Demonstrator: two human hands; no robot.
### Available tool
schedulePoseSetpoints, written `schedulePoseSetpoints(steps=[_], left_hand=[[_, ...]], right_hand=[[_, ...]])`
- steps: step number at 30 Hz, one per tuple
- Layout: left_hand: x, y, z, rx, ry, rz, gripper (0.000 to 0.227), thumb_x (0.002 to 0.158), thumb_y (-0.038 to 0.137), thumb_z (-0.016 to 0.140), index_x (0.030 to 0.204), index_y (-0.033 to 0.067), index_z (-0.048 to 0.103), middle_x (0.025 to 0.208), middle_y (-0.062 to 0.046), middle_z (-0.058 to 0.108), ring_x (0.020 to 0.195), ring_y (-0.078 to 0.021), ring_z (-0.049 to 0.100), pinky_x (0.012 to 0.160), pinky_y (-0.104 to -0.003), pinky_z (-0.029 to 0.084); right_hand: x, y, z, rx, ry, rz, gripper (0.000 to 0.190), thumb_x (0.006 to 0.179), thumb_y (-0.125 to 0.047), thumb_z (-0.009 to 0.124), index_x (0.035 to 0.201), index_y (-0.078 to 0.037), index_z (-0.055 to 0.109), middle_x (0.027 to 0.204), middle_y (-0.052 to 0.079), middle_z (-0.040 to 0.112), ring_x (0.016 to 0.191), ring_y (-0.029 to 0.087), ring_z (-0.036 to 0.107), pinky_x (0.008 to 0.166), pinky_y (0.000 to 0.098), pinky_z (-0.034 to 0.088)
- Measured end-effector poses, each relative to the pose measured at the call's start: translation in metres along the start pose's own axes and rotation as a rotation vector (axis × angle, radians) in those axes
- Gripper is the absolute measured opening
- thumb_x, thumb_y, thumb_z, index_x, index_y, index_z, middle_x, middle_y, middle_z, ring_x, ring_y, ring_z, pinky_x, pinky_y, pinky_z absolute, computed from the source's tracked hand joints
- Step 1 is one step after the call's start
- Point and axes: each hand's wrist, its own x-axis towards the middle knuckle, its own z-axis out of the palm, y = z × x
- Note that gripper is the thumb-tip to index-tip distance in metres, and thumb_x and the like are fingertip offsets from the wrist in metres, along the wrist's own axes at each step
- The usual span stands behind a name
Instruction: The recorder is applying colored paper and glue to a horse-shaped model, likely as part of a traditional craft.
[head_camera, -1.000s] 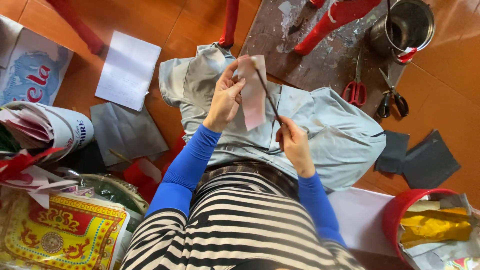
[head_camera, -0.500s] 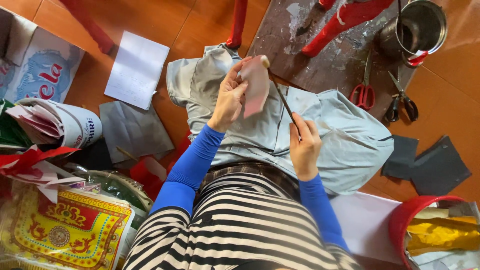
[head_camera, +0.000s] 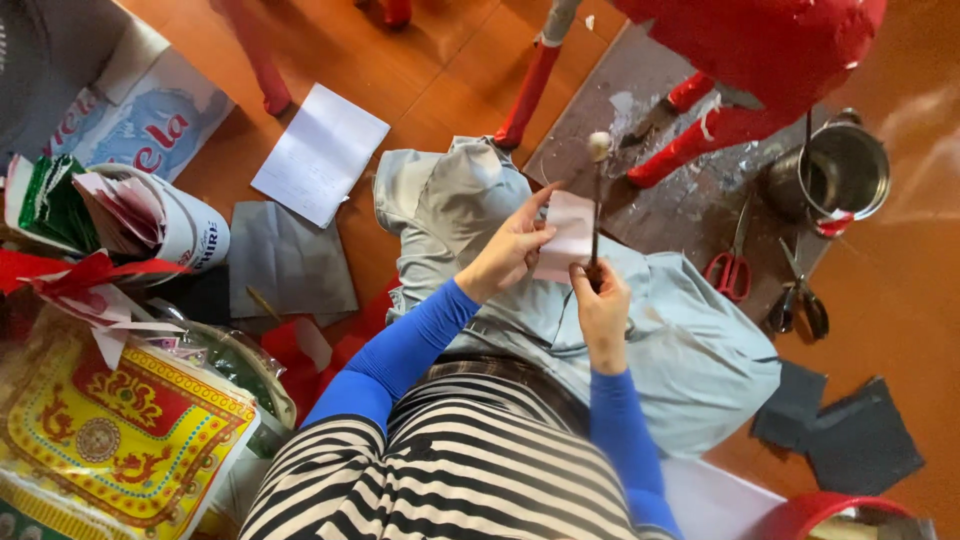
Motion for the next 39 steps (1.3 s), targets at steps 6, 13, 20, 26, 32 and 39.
schedulePoseSetpoints(steps=[6, 13, 20, 26, 32, 39], left_hand=[[-0.021, -0.011, 0.016, -0.079, 0.060, -0.264, 0.071, 0.097, 0.024, 0.062, 0.160, 0.0167, 0.028, 0.109, -0.001, 0.066, 0.088, -0.0078, 0.064, 0.074, -0.026, 0.054], [-0.020, -0.046, 0.002, 0.217, 0.024, -0.272, 0.051, 0.099, 0.023, 0.072, 0.142, 0.0030, 0.054, 0.114, -0.004, 0.067, 0.097, -0.0130, 0.062, 0.081, -0.031, 0.050], [0.005, -0.045, -0.017, 0.133, 0.049, -0.264, 0.034, 0.101, 0.023, 0.065, 0.128, 0.0028, 0.064, 0.109, -0.004, 0.071, 0.094, -0.0140, 0.068, 0.080, -0.035, 0.058], [0.029, 0.038, -0.020, -0.095, 0.156, 0.182, 0.028, 0.107, 0.015, 0.054, 0.131, 0.0024, 0.058, 0.121, -0.009, 0.071, 0.104, -0.0196, 0.071, 0.086, -0.039, 0.061], [0.011, 0.093, 0.023, -0.115, 0.241, 0.250, 0.037, 0.107, 0.017, 0.049, 0.142, 0.0099, 0.047, 0.128, -0.003, 0.065, 0.109, -0.0163, 0.066, 0.081, -0.034, 0.052], [0.021, 0.066, -0.002, -0.107, 0.128, 0.276, 0.034, 0.110, 0.015, 0.052, 0.142, 0.0047, 0.052, 0.132, -0.006, 0.065, 0.118, -0.0190, 0.065, 0.094, -0.040, 0.059]], right_hand=[[0.007, -0.020, -0.006, 0.071, 0.087, -0.062, 0.010, 0.101, -0.011, 0.068, 0.101, -0.001, 0.069, 0.082, -0.009, 0.060, 0.072, 0.001, 0.049, 0.062, 0.0190, 0.039], [0.000, -0.020, -0.006, 0.054, 0.126, -0.053, 0.013, 0.105, -0.014, 0.065, 0.101, -0.002, 0.067, 0.081, -0.010, 0.054, 0.070, 0.000, 0.044, 0.059, 0.0193, 0.033], [-0.001, -0.047, -0.011, 0.077, 0.106, -0.079, 0.028, 0.102, -0.014, 0.063, 0.128, -0.008, 0.064, 0.079, -0.010, 0.054, 0.065, 0.000, 0.044, 0.054, 0.0178, 0.033], [-0.014, -0.024, -0.029, 0.096, 0.097, -0.143, 0.025, 0.103, -0.006, 0.064, 0.128, -0.006, 0.063, 0.083, -0.004, 0.059, 0.067, 0.005, 0.054, 0.059, 0.0206, 0.044], [-0.019, -0.026, -0.022, -0.329, 0.116, -0.448, 0.024, 0.095, 0.002, 0.073, 0.119, -0.002, 0.072, 0.102, 0.008, 0.059, 0.086, 0.016, 0.060, 0.074, 0.0290, 0.051], [-0.030, -0.022, -0.020, -0.369, 0.038, -0.349, 0.018, 0.095, 0.001, 0.070, 0.112, -0.002, 0.075, 0.088, 0.009, 0.062, 0.070, 0.019, 0.058, 0.063, 0.0307, 0.046]])
